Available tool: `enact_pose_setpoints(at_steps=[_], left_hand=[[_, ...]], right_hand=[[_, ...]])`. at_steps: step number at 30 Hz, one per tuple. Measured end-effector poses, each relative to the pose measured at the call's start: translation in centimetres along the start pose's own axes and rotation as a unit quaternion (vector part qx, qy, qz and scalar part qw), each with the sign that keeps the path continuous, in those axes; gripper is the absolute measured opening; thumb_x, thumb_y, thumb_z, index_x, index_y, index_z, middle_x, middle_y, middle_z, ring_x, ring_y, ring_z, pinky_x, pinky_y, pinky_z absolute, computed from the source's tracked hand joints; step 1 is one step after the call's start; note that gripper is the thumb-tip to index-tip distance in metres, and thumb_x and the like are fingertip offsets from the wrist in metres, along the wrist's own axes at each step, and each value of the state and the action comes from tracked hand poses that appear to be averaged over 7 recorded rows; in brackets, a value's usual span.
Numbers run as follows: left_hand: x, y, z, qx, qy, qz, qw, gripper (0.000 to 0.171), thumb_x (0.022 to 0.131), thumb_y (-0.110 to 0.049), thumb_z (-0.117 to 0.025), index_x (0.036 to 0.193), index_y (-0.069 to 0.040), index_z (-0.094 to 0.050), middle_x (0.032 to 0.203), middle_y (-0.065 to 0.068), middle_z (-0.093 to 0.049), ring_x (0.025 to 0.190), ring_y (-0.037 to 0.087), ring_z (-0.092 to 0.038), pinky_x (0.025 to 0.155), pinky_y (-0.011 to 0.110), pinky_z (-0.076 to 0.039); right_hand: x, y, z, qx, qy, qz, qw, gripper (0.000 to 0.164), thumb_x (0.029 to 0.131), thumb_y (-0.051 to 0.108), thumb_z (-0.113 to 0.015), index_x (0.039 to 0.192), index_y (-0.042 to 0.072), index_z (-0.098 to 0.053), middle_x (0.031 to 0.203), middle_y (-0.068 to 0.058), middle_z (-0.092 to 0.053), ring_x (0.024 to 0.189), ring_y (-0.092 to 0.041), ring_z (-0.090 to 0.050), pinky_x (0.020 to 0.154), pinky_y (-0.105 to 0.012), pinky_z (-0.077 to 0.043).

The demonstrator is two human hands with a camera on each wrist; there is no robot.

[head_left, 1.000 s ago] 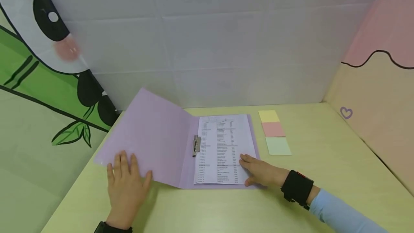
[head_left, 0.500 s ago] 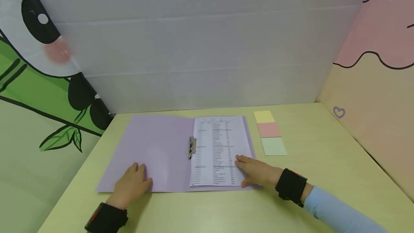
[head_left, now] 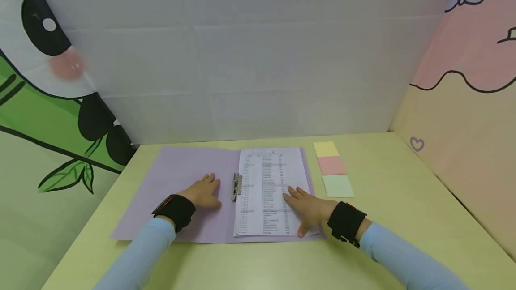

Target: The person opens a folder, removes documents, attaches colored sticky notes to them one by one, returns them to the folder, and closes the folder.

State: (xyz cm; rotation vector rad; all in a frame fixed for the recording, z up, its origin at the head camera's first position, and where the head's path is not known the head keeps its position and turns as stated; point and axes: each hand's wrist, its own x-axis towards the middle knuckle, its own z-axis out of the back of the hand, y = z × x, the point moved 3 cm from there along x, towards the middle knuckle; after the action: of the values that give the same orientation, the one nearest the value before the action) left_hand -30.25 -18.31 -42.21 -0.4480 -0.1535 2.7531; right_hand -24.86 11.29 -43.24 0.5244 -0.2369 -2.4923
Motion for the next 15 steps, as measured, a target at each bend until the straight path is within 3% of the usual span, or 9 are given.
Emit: enact_pose_setpoints(at_steps=[6, 10, 15], left_hand=[[2.9, -1.1, 0.4, 0.004, 0.043, 0.001, 0.9991, 0.093, 0.067, -0.030, -0.077, 0.140, 0.004, -0.030, 0.149, 0.025, -0.017, 0.139, 0.039, -0.012, 0.110, 0.056, -0.011], [3.5, -1.0, 0.0, 0.007, 0.052, 0.005, 0.9986, 0.094, 0.066, -0.031, -0.079, 0.140, 0.002, -0.031, 0.150, 0.022, -0.017, 0.139, 0.038, -0.012, 0.110, 0.056, -0.012], [3.8, -0.4, -0.4, -0.006, 0.039, -0.012, 0.9992, 0.094, 0.067, -0.031, -0.079, 0.140, 0.003, -0.031, 0.149, 0.024, -0.017, 0.138, 0.040, -0.013, 0.109, 0.057, -0.014]], right_hand=[[0.6, -0.1, 0.1, 0.010, 0.020, -0.024, 0.999, 0.119, 0.054, 0.039, -0.083, 0.147, 0.007, -0.017, 0.153, -0.017, -0.004, 0.140, -0.037, -0.003, 0.112, -0.049, -0.015], [0.8, -0.1, 0.0, 0.009, 0.023, -0.029, 0.999, 0.119, 0.052, 0.040, -0.084, 0.147, 0.008, -0.018, 0.153, -0.016, -0.006, 0.140, -0.037, -0.005, 0.111, -0.050, -0.017], [1.0, -0.3, 0.0, -0.003, 0.021, -0.027, 0.999, 0.118, 0.053, 0.041, -0.083, 0.147, 0.009, -0.019, 0.154, -0.015, -0.007, 0.141, -0.035, -0.005, 0.112, -0.048, -0.017]])
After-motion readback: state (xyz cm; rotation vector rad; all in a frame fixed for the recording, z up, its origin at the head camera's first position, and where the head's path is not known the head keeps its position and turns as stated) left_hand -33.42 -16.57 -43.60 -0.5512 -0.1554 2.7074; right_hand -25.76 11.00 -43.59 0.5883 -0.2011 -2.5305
